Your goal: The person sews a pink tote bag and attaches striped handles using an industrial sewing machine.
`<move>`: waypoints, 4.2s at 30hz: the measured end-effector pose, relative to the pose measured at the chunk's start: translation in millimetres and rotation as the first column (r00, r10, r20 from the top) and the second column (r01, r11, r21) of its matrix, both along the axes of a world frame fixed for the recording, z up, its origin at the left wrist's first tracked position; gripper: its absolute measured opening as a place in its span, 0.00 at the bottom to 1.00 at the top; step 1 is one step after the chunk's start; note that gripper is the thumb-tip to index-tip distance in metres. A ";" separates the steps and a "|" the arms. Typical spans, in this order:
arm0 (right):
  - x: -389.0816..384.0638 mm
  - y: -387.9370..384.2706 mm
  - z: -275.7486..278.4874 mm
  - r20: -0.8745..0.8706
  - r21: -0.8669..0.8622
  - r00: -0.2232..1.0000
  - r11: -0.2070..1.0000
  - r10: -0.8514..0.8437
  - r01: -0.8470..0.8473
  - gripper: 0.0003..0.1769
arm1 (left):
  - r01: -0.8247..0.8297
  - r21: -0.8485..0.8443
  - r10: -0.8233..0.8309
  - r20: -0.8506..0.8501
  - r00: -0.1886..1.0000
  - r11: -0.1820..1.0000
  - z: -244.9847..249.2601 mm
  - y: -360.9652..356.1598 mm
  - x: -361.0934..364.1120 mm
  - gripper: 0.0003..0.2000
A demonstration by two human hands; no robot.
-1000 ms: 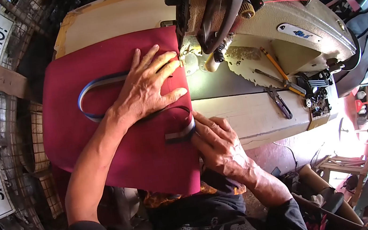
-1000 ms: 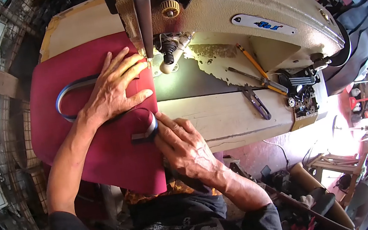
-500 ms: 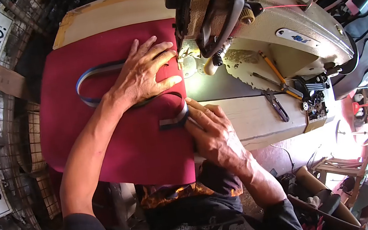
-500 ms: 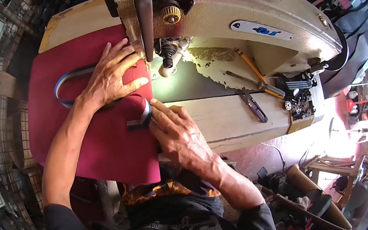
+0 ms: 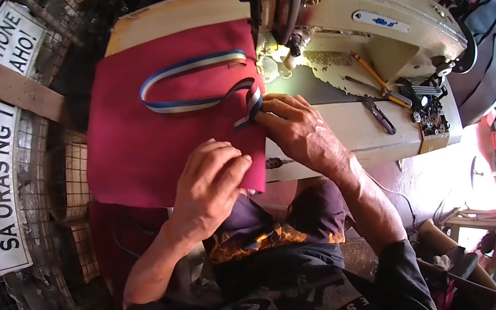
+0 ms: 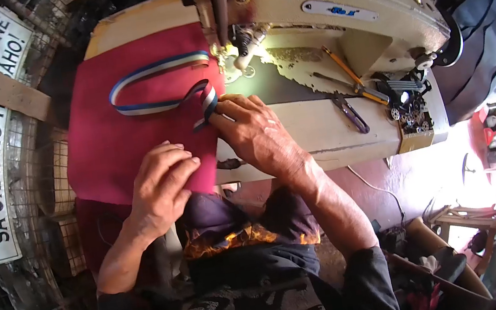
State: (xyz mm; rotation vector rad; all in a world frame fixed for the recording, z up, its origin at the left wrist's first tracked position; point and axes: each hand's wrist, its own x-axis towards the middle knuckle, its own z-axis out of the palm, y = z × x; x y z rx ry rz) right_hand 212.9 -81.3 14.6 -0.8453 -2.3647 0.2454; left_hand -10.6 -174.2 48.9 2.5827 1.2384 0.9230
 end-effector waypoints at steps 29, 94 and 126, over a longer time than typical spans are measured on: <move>-74.5 25.3 61.5 -0.634 -0.433 0.772 0.847 -0.044 -0.308 0.10 | -0.128 -0.030 0.127 0.475 0.871 0.991 63.3 55.0 -33.6 0.06; 21.3 -81.3 -24.0 0.105 0.181 0.994 0.982 0.035 -0.053 0.24 | 0.065 -0.034 -0.072 -0.232 0.970 0.997 -49.1 69.8 8.3 0.27; 11.9 19.0 -15.7 0.142 0.059 0.989 0.997 0.050 -0.059 0.27 | 0.082 -0.006 -0.081 -0.241 0.967 0.997 -54.9 173.7 -2.1 0.30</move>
